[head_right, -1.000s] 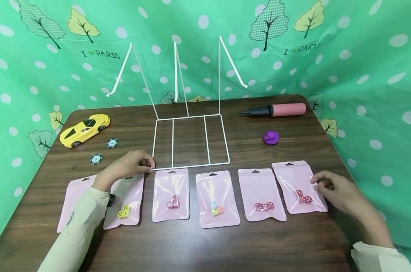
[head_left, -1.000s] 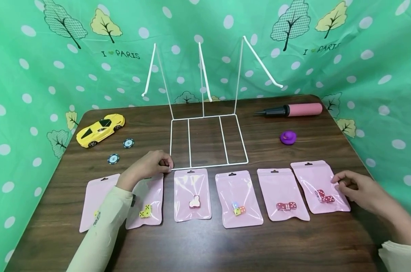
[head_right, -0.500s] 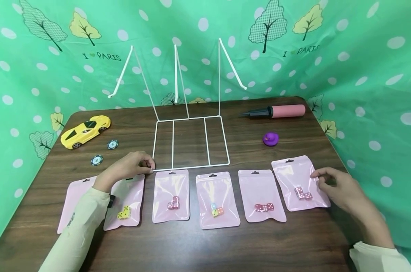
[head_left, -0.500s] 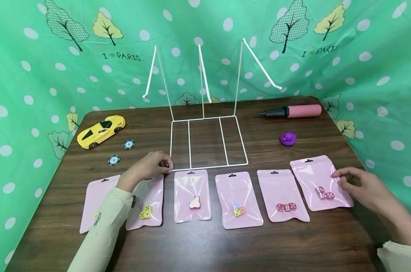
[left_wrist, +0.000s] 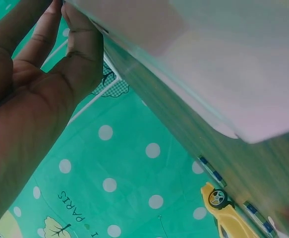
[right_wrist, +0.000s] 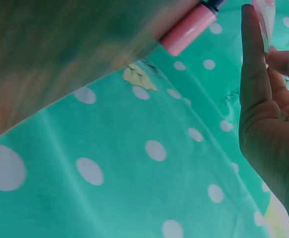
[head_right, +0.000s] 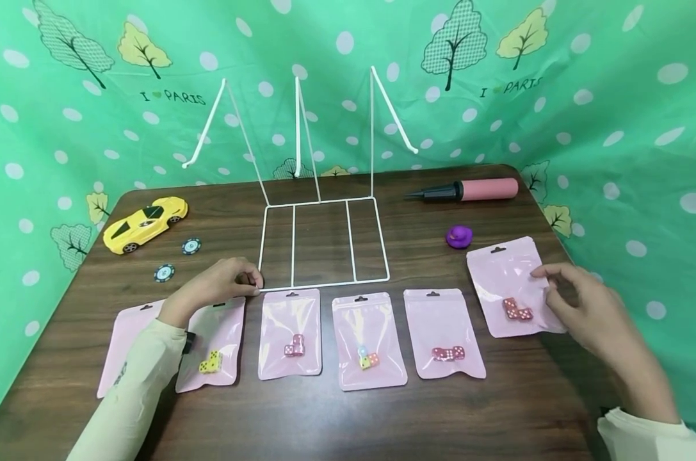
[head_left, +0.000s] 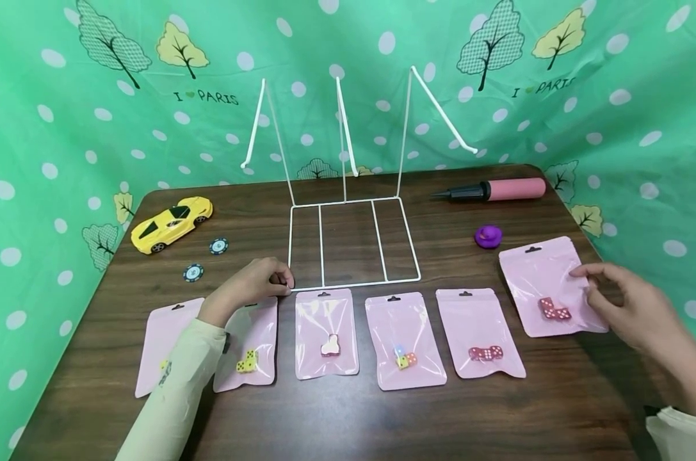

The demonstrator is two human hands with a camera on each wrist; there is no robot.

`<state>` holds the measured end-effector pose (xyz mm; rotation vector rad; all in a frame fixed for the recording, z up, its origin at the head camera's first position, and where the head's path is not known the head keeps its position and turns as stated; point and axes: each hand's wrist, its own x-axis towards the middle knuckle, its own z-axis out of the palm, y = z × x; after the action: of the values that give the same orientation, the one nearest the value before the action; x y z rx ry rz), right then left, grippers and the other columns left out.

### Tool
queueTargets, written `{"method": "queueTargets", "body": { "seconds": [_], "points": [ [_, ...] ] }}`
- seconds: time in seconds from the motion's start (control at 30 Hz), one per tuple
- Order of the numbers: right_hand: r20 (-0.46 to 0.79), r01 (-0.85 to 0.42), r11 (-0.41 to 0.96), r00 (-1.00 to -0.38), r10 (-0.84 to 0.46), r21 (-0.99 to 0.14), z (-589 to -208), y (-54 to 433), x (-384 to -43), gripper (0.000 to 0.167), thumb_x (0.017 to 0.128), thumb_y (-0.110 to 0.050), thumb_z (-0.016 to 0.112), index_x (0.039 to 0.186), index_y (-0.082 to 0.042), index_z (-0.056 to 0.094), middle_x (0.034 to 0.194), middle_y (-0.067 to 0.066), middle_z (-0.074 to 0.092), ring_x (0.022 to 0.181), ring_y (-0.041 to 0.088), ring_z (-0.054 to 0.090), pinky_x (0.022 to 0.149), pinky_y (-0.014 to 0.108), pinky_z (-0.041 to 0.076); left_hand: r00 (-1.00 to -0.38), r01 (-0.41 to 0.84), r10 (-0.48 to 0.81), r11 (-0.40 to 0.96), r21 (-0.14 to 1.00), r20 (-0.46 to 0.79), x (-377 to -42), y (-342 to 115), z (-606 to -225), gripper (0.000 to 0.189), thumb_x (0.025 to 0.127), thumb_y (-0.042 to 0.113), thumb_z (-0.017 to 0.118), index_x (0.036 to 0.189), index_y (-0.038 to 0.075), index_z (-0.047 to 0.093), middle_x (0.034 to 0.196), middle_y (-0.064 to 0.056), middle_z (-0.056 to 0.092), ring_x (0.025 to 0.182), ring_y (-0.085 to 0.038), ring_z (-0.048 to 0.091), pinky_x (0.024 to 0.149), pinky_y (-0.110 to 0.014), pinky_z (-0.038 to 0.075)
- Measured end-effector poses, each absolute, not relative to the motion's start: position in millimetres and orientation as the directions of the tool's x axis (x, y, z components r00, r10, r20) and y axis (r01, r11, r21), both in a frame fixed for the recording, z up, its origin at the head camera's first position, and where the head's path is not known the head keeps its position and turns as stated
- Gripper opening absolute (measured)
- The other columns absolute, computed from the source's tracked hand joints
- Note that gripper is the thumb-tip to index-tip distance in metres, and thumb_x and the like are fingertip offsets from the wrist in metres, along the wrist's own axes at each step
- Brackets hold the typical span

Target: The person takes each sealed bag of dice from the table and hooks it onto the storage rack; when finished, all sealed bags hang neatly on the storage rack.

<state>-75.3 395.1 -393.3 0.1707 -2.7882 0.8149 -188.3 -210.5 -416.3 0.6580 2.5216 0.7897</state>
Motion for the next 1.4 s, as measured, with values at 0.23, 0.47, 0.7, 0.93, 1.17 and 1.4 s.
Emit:
{"method": "queueTargets", "body": {
  "seconds": [0.23, 0.47, 0.7, 0.93, 1.17, 1.4],
  "points": [
    [0.289, -0.222, 0.809, -0.955, -0.067, -0.545, -378, 375, -74, 0.023, 0.1, 0.007, 0.066, 0.122, 0.0, 0.068, 0.114, -0.047, 0.046, 0.087, -0.029, 0.047, 0.067, 0.004, 0.041, -0.807, 0.305, 0.538, 0.732, 0.609, -0.243, -189, -211, -416, 0.005, 0.098, -0.002, 0.077, 0.095, 0.002, 0.074, 0.088, -0.003, 0.069, 0.08, -0.015, 0.062, 0.075, -0.033, 0.052],
    [0.363, -0.363, 0.643, -0.921, -0.139, -0.675, -371, 350, -67, 0.034, 0.094, 0.023, 0.063, 0.124, 0.006, 0.065, 0.112, -0.023, 0.063, 0.083, -0.013, 0.063, 0.065, 0.007, 0.05, -0.802, 0.3, 0.541, 0.731, 0.613, -0.252, -189, -210, -417, 0.004, 0.098, -0.002, 0.076, 0.096, 0.001, 0.074, 0.088, -0.004, 0.07, 0.081, -0.015, 0.062, 0.075, -0.033, 0.053],
    [0.412, -0.422, 0.57, -0.898, -0.154, -0.705, -359, 317, -62, 0.038, 0.091, 0.027, 0.062, 0.124, 0.009, 0.066, 0.114, -0.013, 0.066, 0.087, -0.004, 0.063, 0.064, 0.011, 0.051, -0.802, 0.315, 0.548, 0.726, 0.612, -0.237, -189, -211, -419, 0.006, 0.098, -0.002, 0.076, 0.094, 0.002, 0.073, 0.087, -0.004, 0.069, 0.08, -0.014, 0.061, 0.075, -0.032, 0.052],
    [0.445, -0.448, 0.528, -0.884, -0.143, -0.722, -352, 289, -60, 0.041, 0.091, 0.028, 0.062, 0.126, 0.008, 0.067, 0.112, -0.004, 0.063, 0.079, 0.003, 0.063, 0.061, 0.014, 0.052, -0.802, 0.301, 0.542, 0.73, 0.613, -0.252, -189, -211, -418, 0.007, 0.1, 0.002, 0.077, 0.094, 0.003, 0.073, 0.087, -0.002, 0.07, 0.08, -0.013, 0.061, 0.075, -0.031, 0.052],
    [0.536, -0.549, 0.403, -0.829, -0.156, -0.732, -349, 273, -61, 0.038, 0.09, 0.032, 0.058, 0.123, 0.016, 0.066, 0.111, 0.004, 0.063, 0.08, 0.008, 0.06, 0.056, 0.018, 0.047, -0.805, 0.291, 0.535, 0.734, 0.614, -0.258, -189, -211, -418, 0.006, 0.1, 0.001, 0.076, 0.095, 0.003, 0.073, 0.087, -0.002, 0.07, 0.08, -0.013, 0.061, 0.074, -0.031, 0.052],
    [0.584, -0.592, 0.18, -0.805, -0.102, -0.785, -341, 261, -60, 0.033, 0.088, 0.032, 0.057, 0.118, 0.021, 0.064, 0.11, 0.009, 0.066, 0.077, 0.013, 0.057, 0.052, 0.02, 0.043, -0.808, 0.29, 0.531, 0.734, 0.614, -0.253, -188, -211, -419, 0.006, 0.099, -0.001, 0.076, 0.095, 0.003, 0.075, 0.087, -0.001, 0.069, 0.079, -0.014, 0.06, 0.074, -0.032, 0.052]
  ]
}}
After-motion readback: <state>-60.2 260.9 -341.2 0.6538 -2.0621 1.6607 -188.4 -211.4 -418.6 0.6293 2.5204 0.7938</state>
